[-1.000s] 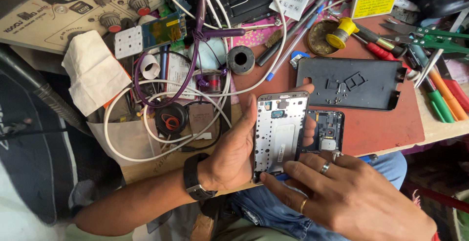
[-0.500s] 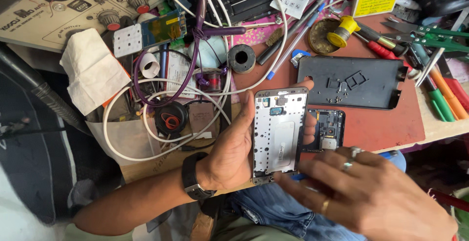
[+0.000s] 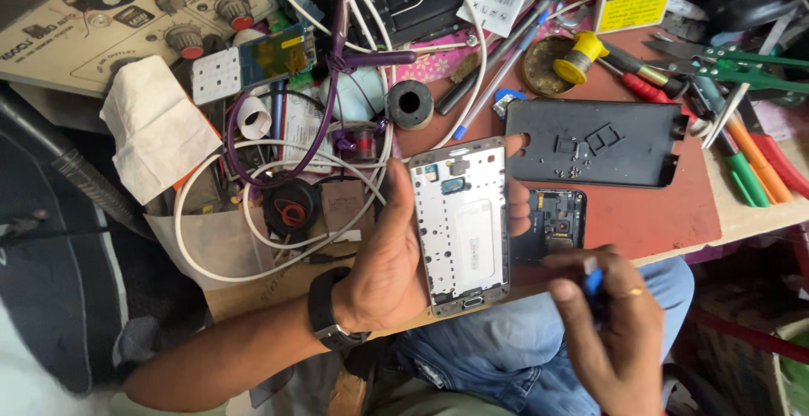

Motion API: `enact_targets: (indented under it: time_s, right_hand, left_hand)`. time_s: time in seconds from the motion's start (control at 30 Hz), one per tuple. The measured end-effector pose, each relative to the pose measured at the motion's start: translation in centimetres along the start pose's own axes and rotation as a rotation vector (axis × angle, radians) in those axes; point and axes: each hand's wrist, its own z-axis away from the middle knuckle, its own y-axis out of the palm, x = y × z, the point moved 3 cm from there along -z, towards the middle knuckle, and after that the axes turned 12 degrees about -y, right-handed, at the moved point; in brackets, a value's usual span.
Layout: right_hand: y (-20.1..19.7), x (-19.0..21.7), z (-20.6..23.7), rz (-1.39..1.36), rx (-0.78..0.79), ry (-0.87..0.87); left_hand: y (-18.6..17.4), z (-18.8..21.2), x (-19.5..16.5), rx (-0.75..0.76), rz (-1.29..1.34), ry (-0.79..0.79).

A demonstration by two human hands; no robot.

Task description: The person cleans the interior of a disassembled smartphone chassis with a blue plastic tool, then places a black back cover onto the chassis. They remove the cover, insert a SIM tray, and use a red-handled screwdriver to tighten screws on the chassis. The person continues to adjust and secure components inside the phone frame.

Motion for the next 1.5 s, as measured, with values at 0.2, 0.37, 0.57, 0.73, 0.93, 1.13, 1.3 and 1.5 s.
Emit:
enact_targets:
  time_s: [0.2,0.37,0.57,0.73,0.93,1.13,1.3,1.5]
  right_hand:
    - [0.8,-0.8,1.5,-0.535,0.059,0.045]
    - [1.4,-0.5,1.6,-0.432,0.092,0.133]
    - [-3.3,0.1,-0.9,-0.306,0.115,0.046]
    - [-8.1,1.7,-5.0,-0.254,0.464,-0.217]
    - [-8.7,4.4,-10.0,0.039,0.839,-0.551]
    - [-7.0,7.5,-12.0,0.089,0.828,-0.680]
    - [-6.7,8.4,-10.0,0.183,0.437,-0.584]
    - [-4.9,7.4,-5.5,0.301,0.008,-0.310]
  left_hand:
    - [0.7,0.1,0.2,0.004,0.062,0.004]
    - [1.2,0.3,0.6,0.029,0.051,-0.007]
    - [2.5,0.6,0.5,0.210,0.254,-0.128]
    - [3.0,0.3,1.5,0.188,0.150,-0.294]
    - [2.7,0.4,2.6,0.220,0.236,-0.610]
    - [2.8,0.6,2.2,0.278,0.198,-0.595]
    - [2.5,0.4,1.5,0.285,0.221,-0.479]
    - [2.1,0.3,1.4,0.250,0.267,-0.404]
